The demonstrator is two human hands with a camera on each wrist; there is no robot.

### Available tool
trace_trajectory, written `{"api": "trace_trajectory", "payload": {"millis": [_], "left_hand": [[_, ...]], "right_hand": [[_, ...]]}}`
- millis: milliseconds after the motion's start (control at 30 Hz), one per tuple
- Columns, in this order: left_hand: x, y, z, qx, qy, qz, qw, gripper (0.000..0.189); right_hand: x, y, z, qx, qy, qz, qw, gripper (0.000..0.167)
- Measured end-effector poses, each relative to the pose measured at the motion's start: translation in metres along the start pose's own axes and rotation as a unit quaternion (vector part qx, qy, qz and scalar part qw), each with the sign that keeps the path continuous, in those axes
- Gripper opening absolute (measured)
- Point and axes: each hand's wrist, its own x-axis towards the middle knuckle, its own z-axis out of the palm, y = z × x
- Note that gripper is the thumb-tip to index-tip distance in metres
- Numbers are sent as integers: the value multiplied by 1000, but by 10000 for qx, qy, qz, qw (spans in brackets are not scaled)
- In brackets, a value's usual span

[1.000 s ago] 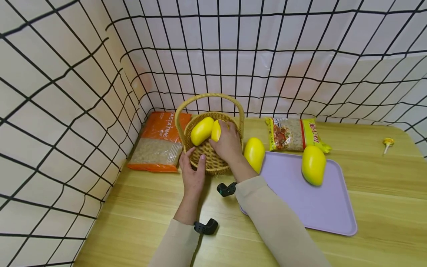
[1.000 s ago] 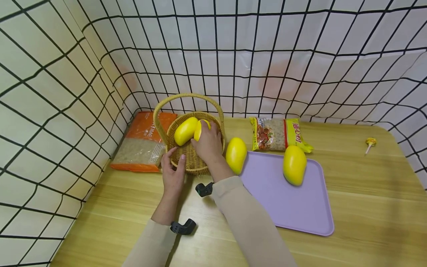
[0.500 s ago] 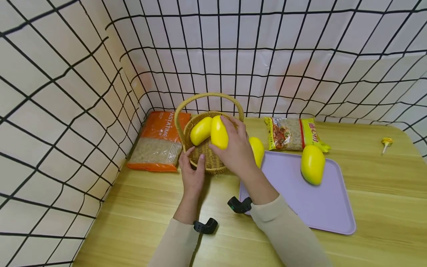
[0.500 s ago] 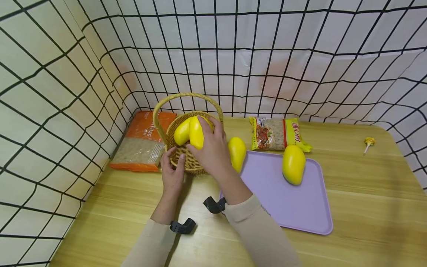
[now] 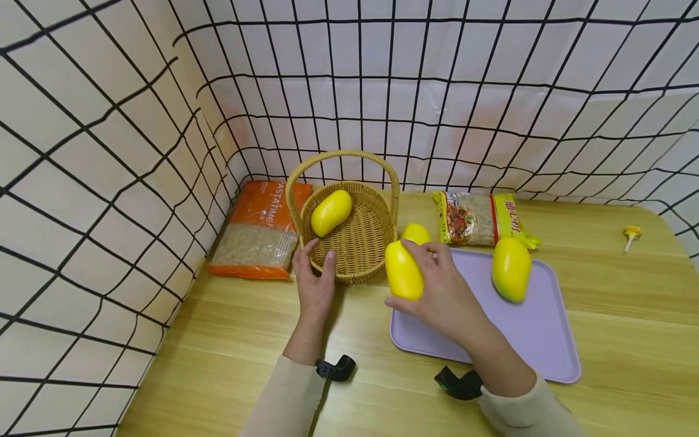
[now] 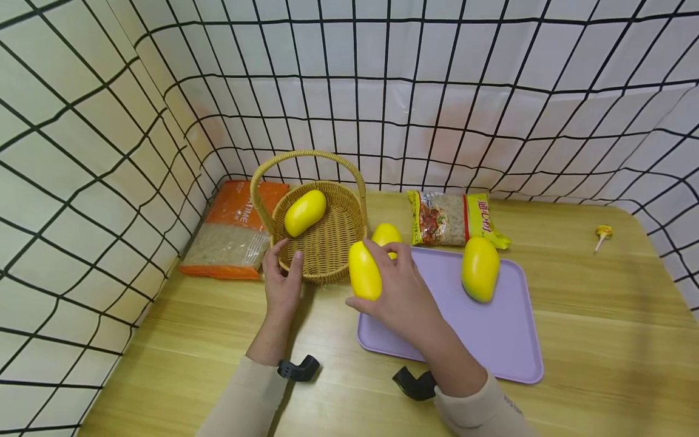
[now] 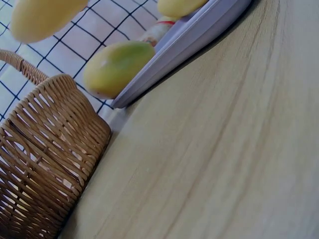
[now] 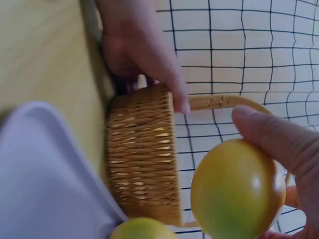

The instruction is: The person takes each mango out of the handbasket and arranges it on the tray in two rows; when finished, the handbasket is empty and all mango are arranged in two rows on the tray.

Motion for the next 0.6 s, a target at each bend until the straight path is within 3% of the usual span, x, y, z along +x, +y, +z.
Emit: {"api": "trace_trajectory", "payload": {"millis": [300,600], "left_hand": [[0,0,0,43,-1,-32,10000,45],[1,0,-1,68,-6,-12,10000,45]], "right_hand": [[-29,22,13,545,-280,575,9965,106],[-33,32,25,913,-542,856,9907,105]]}}
